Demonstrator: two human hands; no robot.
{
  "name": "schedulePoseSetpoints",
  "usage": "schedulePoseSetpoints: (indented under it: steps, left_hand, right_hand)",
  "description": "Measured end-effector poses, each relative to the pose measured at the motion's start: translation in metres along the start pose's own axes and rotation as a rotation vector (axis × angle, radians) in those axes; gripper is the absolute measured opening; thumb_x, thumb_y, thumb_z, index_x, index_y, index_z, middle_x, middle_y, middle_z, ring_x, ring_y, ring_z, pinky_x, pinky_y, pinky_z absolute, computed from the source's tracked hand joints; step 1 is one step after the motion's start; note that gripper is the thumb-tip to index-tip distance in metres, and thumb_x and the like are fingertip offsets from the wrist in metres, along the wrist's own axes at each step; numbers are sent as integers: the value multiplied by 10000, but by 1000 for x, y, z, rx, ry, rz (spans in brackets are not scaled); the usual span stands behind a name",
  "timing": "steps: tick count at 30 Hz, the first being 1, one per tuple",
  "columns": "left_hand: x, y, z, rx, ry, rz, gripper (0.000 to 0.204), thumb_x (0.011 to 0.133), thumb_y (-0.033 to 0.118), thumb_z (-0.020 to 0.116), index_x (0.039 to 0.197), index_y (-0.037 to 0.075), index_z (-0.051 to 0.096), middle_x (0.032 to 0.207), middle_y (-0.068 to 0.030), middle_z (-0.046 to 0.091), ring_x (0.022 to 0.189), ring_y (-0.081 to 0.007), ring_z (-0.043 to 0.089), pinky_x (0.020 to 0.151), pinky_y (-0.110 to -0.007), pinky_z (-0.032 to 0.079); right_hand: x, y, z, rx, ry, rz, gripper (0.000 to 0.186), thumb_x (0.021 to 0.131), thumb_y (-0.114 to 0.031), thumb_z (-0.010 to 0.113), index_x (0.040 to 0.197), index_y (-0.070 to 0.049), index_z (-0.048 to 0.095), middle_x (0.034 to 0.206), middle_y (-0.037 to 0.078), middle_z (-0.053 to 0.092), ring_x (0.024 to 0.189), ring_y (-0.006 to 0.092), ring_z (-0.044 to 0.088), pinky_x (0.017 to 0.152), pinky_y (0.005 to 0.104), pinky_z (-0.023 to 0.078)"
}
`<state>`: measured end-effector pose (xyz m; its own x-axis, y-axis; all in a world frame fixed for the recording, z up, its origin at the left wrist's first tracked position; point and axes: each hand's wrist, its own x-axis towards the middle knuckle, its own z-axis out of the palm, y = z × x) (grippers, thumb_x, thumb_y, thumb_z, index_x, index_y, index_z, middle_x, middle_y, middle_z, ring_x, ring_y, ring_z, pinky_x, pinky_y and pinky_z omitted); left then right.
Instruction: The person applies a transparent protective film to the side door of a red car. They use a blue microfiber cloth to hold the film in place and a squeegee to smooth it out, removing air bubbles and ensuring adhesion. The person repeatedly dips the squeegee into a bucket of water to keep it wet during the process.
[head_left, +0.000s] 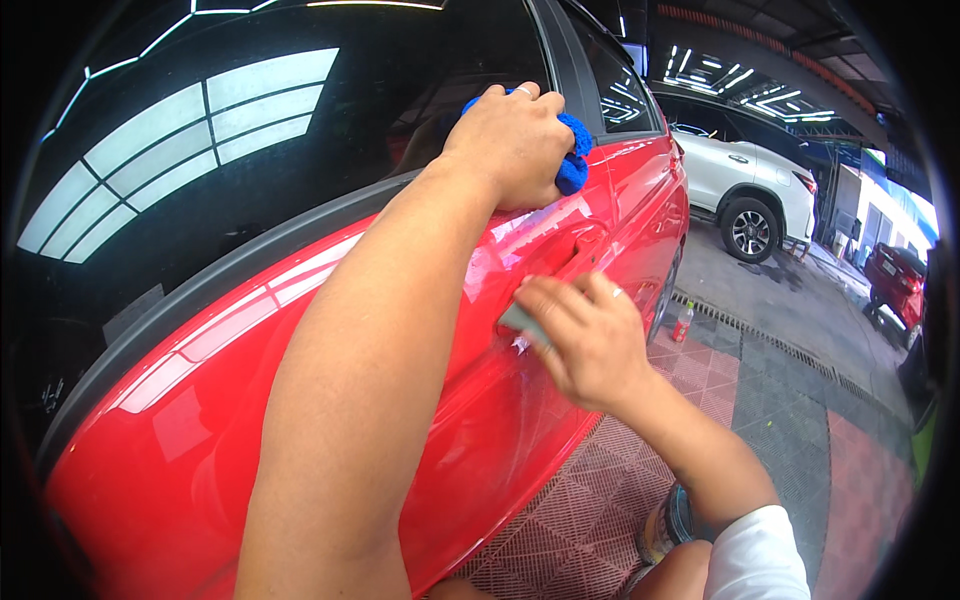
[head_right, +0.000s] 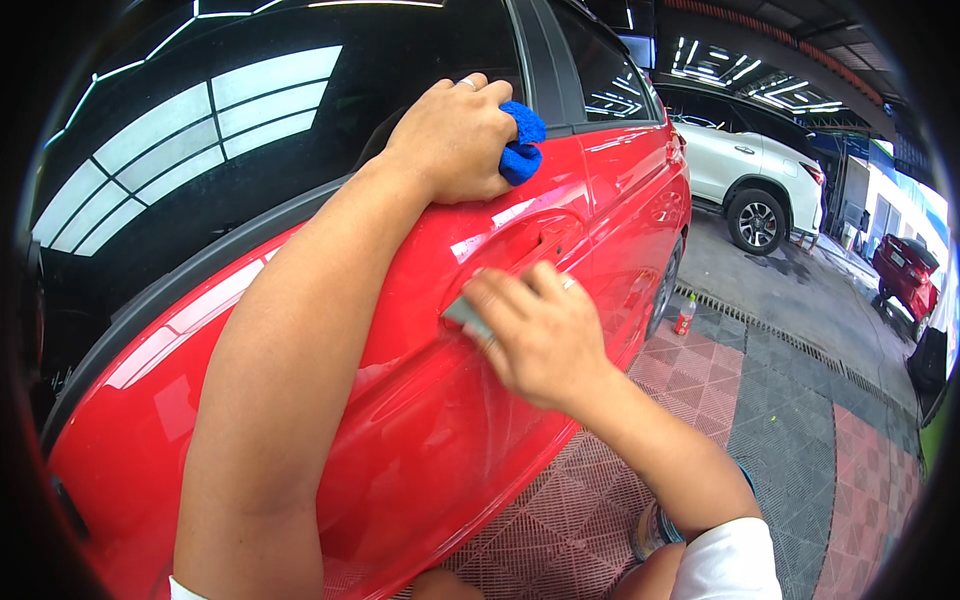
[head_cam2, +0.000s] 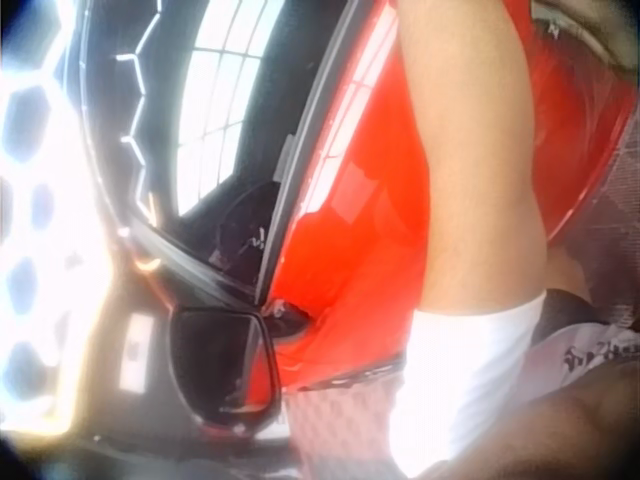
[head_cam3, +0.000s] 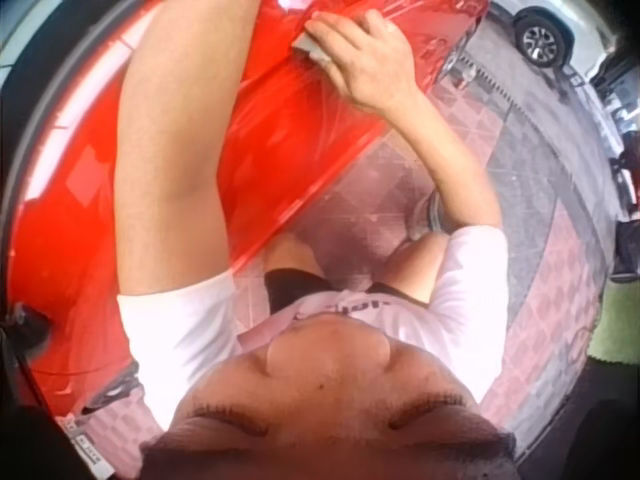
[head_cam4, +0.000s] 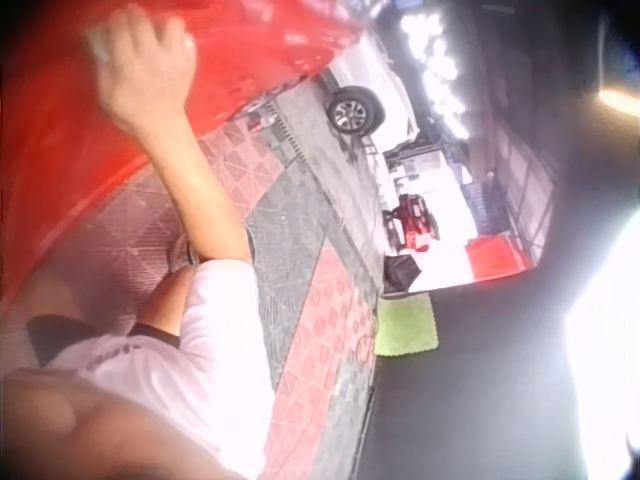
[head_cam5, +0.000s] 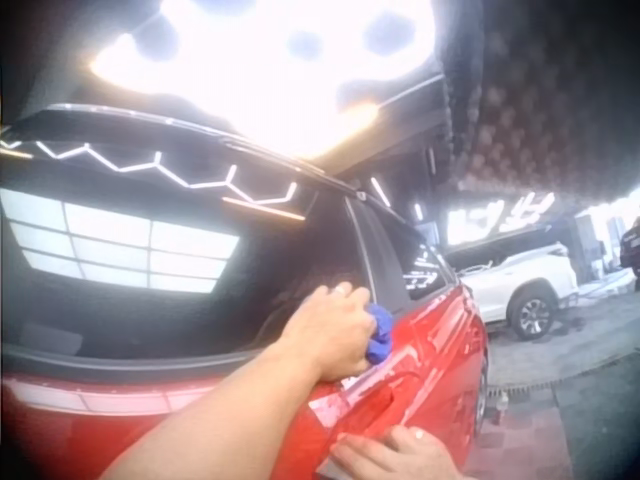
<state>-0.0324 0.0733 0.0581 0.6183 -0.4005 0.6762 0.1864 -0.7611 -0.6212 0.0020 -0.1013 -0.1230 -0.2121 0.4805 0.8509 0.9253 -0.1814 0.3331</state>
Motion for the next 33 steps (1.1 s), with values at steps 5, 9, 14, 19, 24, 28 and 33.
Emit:
schedulePoseSetpoints:
  steps: [5,9,14,19,24,28,33]
  left_hand:
    - [-2,0,0,-7,8,5,321,827,376,922,1042,137,924,1200,-90,776,1210,-279,723,1025,-432,591]
    - [0,2,-2,-4,-9,0,326,822,372,919,1040,128,922,1191,-92,772,1204,-285,723,1019,-434,592]
    - [-2,-1,-3,-4,9,6,337,809,368,921,1029,113,920,1184,-95,771,1199,-290,723,1015,-440,593]
    - [-2,0,1,-18,35,11,332,801,358,925,1024,113,920,1166,-95,766,1184,-291,724,1000,-444,590]
    - [-3,-1,-3,-3,11,3,339,801,370,929,1032,123,923,1157,-90,764,1189,-287,726,998,-447,590]
    - [-2,-1,0,-12,32,15,324,810,378,926,1017,129,920,1147,-89,764,1198,-289,728,1003,-446,591]
    - [-3,-1,1,10,18,7,311,808,369,920,996,122,912,1148,-93,764,1196,-293,725,992,-443,591]
  right_hand:
    - [-4,-19,-2,22,-4,-8,450,921,-278,866,1310,-63,795,1361,88,785,991,291,654,835,424,566]
    - [-4,11,9,-3,11,90,503,894,-280,881,1344,-76,787,1382,85,779,972,286,644,821,422,569]
    - [-6,-19,3,42,23,19,495,898,-269,879,1345,-75,791,1374,80,785,970,281,649,818,414,576]
    - [-2,-8,6,15,6,72,537,863,-259,889,1364,-89,796,1388,83,792,980,278,656,833,399,581]
    - [-4,-1,3,5,-17,-9,544,861,-242,889,1369,-73,793,1396,97,793,962,282,655,833,408,582]
    - [-12,-4,10,36,27,53,550,866,-251,894,1385,-95,795,1429,81,787,955,276,652,831,422,585]
    - [-18,6,7,28,1,-20,608,849,-245,901,1418,-63,784,1480,120,774,956,301,663,858,426,592]
